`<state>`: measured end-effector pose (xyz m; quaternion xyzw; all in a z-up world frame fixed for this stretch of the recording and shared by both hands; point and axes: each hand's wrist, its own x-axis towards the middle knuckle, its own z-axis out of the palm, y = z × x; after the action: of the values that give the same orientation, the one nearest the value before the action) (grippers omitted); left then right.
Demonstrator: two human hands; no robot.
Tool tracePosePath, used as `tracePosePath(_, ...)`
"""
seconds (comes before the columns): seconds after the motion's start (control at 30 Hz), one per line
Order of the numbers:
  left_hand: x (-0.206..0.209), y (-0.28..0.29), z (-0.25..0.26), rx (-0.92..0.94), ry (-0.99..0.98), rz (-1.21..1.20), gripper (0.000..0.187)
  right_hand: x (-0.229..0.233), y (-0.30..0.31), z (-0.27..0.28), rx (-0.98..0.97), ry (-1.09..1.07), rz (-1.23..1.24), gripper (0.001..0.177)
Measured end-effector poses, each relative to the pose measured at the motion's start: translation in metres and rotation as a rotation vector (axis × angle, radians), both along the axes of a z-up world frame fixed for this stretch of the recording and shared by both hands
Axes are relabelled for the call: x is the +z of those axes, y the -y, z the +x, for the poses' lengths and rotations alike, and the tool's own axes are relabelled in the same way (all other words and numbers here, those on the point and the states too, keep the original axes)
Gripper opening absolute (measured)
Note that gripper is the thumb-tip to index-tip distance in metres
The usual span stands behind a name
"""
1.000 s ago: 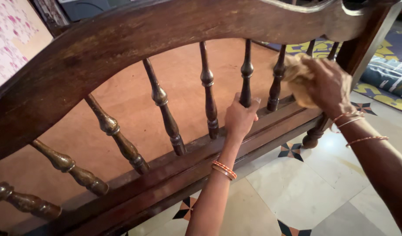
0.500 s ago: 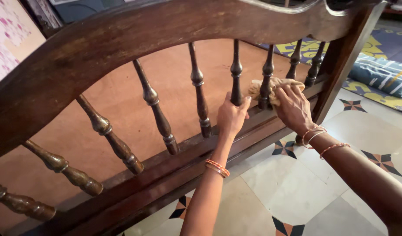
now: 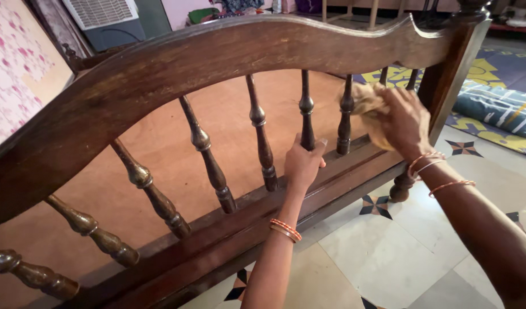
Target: The person wipes the wooden spindles and frame of a bed headboard with a cloth, moving the cloth up and down the length of each spindle and across the top rail.
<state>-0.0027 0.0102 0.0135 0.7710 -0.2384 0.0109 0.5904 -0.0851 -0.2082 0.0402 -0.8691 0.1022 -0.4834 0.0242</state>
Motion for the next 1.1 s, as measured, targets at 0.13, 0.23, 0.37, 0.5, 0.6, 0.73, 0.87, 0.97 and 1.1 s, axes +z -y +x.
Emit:
tracePosePath(0.13,-0.002,0.002,0.003,-0.014,-0.025,-0.012,0.034,-0.006,0.000,-0.002,0.003,0.006,0.040,0.039)
tracePosePath(0.23,-0.006,0.003,0.007,-0.011,0.011,-0.020,0.034,-0.027,-0.007,0.003,0.043,-0.088,-0.016,0.036)
tracePosePath(0.37,-0.013,0.005,0.010,-0.027,0.065,-0.034,0.036,-0.045,-0.017,0.001,0.129,-0.063,-0.188,0.038)
tracePosePath(0.5,-0.011,0.004,0.007,-0.036,0.088,-0.043,0.036,-0.035,-0.016,-0.002,0.128,-0.094,-0.190,0.037)
tracePosePath(0.6,-0.004,0.001,0.001,-0.047,0.050,-0.091,0.036,-0.026,-0.012,-0.004,0.189,-0.114,-0.122,0.039)
tracePosePath(0.73,0.006,-0.003,-0.004,-0.006,0.006,0.007,0.034,-0.006,-0.003,0.007,0.065,-0.174,-0.026,0.042)
tracePosePath(0.87,0.008,-0.004,-0.006,-0.018,-0.012,0.005,0.035,0.002,-0.005,0.000,0.059,-0.074,-0.081,0.038)
tracePosePath(0.97,0.003,-0.002,-0.001,-0.003,-0.007,0.014,0.035,-0.008,-0.010,0.006,0.042,-0.119,-0.090,0.032)
tracePosePath(1.1,-0.007,0.002,0.005,-0.014,0.030,-0.029,0.036,-0.025,-0.014,0.009,0.094,-0.077,-0.311,0.031)
